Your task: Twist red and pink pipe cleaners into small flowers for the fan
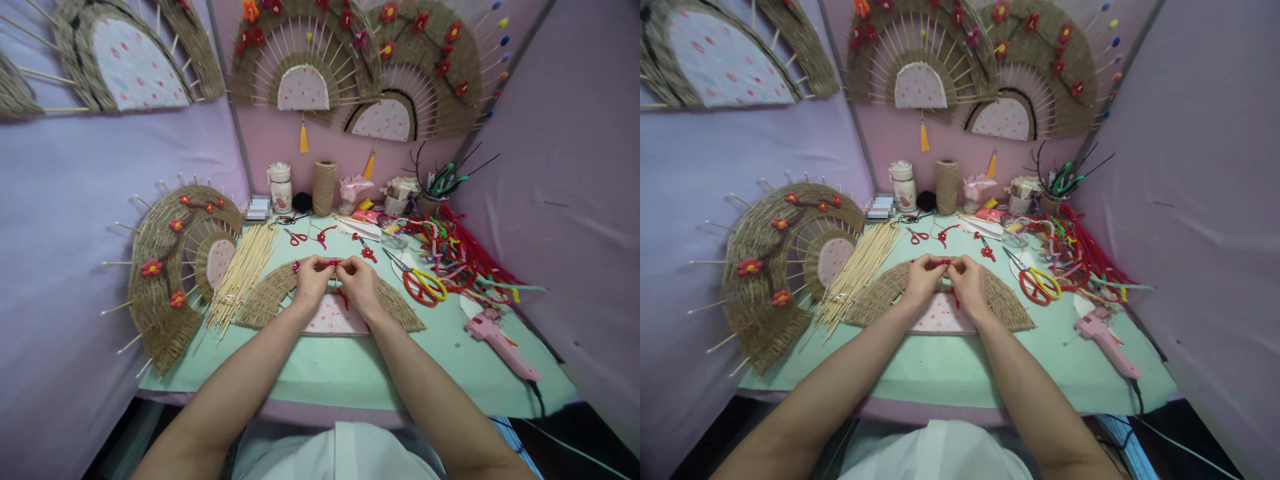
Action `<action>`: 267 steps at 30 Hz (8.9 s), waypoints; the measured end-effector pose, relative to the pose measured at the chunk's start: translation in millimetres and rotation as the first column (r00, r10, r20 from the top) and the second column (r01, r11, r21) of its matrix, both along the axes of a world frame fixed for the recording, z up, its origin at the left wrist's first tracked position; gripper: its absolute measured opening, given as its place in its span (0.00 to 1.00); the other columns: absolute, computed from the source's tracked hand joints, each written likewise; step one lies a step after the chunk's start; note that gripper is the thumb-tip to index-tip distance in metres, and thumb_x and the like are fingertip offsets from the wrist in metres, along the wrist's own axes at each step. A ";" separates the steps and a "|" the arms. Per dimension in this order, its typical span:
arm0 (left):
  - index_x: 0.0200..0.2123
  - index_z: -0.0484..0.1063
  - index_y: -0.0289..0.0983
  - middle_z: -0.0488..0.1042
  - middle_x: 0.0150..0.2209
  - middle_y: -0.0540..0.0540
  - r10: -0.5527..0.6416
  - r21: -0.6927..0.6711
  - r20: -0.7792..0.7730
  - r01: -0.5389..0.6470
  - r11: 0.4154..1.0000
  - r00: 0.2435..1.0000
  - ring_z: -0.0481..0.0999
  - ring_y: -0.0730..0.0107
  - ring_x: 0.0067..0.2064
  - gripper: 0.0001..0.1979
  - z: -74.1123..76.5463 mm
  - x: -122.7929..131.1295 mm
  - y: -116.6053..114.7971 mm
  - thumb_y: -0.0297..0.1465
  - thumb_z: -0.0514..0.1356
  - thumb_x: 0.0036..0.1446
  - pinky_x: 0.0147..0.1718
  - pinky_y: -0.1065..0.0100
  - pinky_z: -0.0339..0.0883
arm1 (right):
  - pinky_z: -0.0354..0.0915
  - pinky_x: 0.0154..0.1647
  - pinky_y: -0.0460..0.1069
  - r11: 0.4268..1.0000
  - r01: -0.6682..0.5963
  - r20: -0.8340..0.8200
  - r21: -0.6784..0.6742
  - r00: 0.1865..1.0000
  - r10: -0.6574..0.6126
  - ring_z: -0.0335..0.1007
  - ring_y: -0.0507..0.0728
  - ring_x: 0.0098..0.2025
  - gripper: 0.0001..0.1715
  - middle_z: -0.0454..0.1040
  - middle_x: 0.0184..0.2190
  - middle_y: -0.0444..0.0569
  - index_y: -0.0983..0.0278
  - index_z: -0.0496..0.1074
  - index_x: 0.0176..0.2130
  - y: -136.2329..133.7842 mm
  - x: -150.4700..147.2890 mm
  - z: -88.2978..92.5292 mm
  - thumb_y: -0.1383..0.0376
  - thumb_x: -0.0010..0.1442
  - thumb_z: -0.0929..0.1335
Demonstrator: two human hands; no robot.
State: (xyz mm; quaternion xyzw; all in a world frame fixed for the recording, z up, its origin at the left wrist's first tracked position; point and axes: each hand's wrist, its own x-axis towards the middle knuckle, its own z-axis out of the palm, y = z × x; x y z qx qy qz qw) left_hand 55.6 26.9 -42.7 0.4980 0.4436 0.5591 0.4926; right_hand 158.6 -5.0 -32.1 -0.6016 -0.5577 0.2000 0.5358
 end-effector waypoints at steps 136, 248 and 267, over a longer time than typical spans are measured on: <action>0.32 0.68 0.34 0.72 0.29 0.49 -0.070 -0.238 0.364 0.166 0.957 0.929 0.72 0.76 0.29 0.12 18.5 -12.5 -1.8 0.22 0.63 0.40 0.31 0.73 0.65 | 0.68 0.44 0.51 0.944 -0.247 0.270 0.216 0.945 0.186 0.72 0.56 0.41 0.14 0.77 0.38 0.49 0.62 0.74 0.37 -0.2 14.3 -1.4 0.72 0.54 0.61; 0.47 0.64 0.34 0.75 0.35 0.45 -0.052 0.008 -0.003 0.052 0.999 0.999 0.76 0.70 0.35 0.23 3.4 -7.8 0.7 0.20 0.60 0.44 0.38 0.67 0.69 | 0.65 0.34 0.48 1.000 -0.020 0.113 0.014 0.993 0.018 0.73 0.56 0.32 0.14 0.79 0.31 0.49 0.64 0.77 0.35 -3.3 6.7 1.8 0.63 0.57 0.63; 0.49 0.67 0.34 0.78 0.33 0.44 -0.150 0.035 -0.108 0.155 0.987 0.983 0.77 0.68 0.36 0.25 -3.0 -8.0 3.5 0.19 0.59 0.44 0.40 0.65 0.69 | 0.63 0.34 0.49 0.984 -0.106 0.271 0.141 0.960 0.065 0.68 0.55 0.30 0.08 0.74 0.29 0.48 0.63 0.74 0.32 -0.9 6.7 -1.7 0.68 0.52 0.65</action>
